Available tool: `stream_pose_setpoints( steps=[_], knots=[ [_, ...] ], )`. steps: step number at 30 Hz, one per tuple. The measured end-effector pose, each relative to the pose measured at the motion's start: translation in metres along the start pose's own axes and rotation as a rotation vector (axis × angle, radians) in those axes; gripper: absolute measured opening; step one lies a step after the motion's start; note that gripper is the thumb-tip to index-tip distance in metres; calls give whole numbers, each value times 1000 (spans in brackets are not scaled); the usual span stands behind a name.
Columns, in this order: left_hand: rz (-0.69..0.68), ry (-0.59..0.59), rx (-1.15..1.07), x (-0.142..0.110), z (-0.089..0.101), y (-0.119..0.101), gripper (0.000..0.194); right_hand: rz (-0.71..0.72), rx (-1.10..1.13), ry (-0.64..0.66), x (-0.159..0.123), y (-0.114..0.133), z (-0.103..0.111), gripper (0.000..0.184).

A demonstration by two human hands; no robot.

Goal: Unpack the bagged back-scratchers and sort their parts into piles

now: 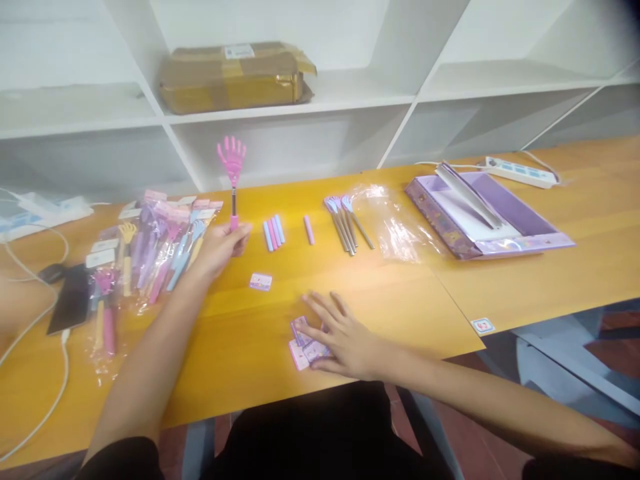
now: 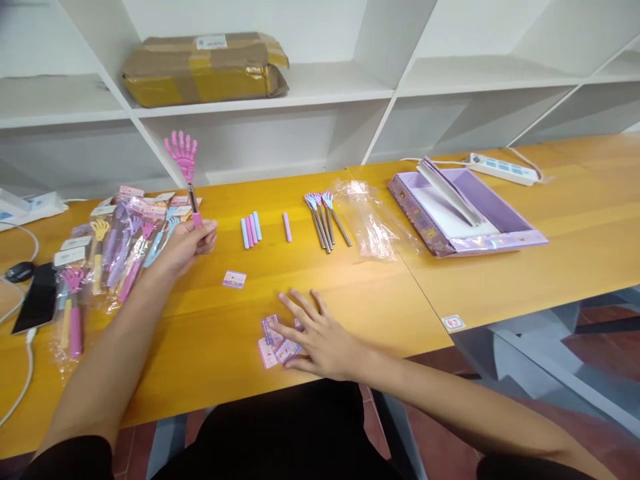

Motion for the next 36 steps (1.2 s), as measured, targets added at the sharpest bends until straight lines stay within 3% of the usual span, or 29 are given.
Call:
stream_pose_setpoints(
  steps=[4, 10, 14, 17, 19, 22, 24, 28, 30, 33, 36],
  knots=[
    [2, -4, 2, -4, 1, -4, 53, 62, -17, -97, 55, 3, -7, 82],
    [-2, 11, -6, -6, 5, -4, 56, 137, 13, -213, 154, -5, -8, 53],
    [14, 24, -13, -7, 2, 0, 58, 163, 66, -247, 194, -18, -12, 22],
    [28, 49, -8, -9, -3, 0, 60, 165, 63, -266, 199, -25, -10, 22],
    [37, 66, -7, -11, -7, 0, 61, 190, 130, -355, 195, -30, 5, 28],
    [52, 111, -7, -15, -12, -1, 60, 134, 395, -601, 185, -53, 54, 33],
    [46, 163, 54, -18, -18, -2, 59, 60, 666, -699, 181, -72, 89, 41],
    [-95, 236, 361, -29, -37, -13, 52, -1, 1103, -653, 180, -82, 131, 38],
    [-182, 195, 478, -34, -45, -18, 42, -11, 1263, -542, 181, -72, 130, 42],
    [-270, 61, 621, -38, -49, -19, 21, 42, 1513, -410, 184, -48, 113, 46],
    [-377, -10, 833, -39, -51, -10, 12, 84, 1530, -448, 184, -28, 97, 51]
  ],
)
Point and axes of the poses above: each hand's wrist, its own x-axis towards the middle knuckle, its own z-axis out of the back of the hand, y = z × x, the point moved 7 cm from there along x, towards the middle knuckle, and after that the axes turned 4 degrees about z, right-handed, at the moved point
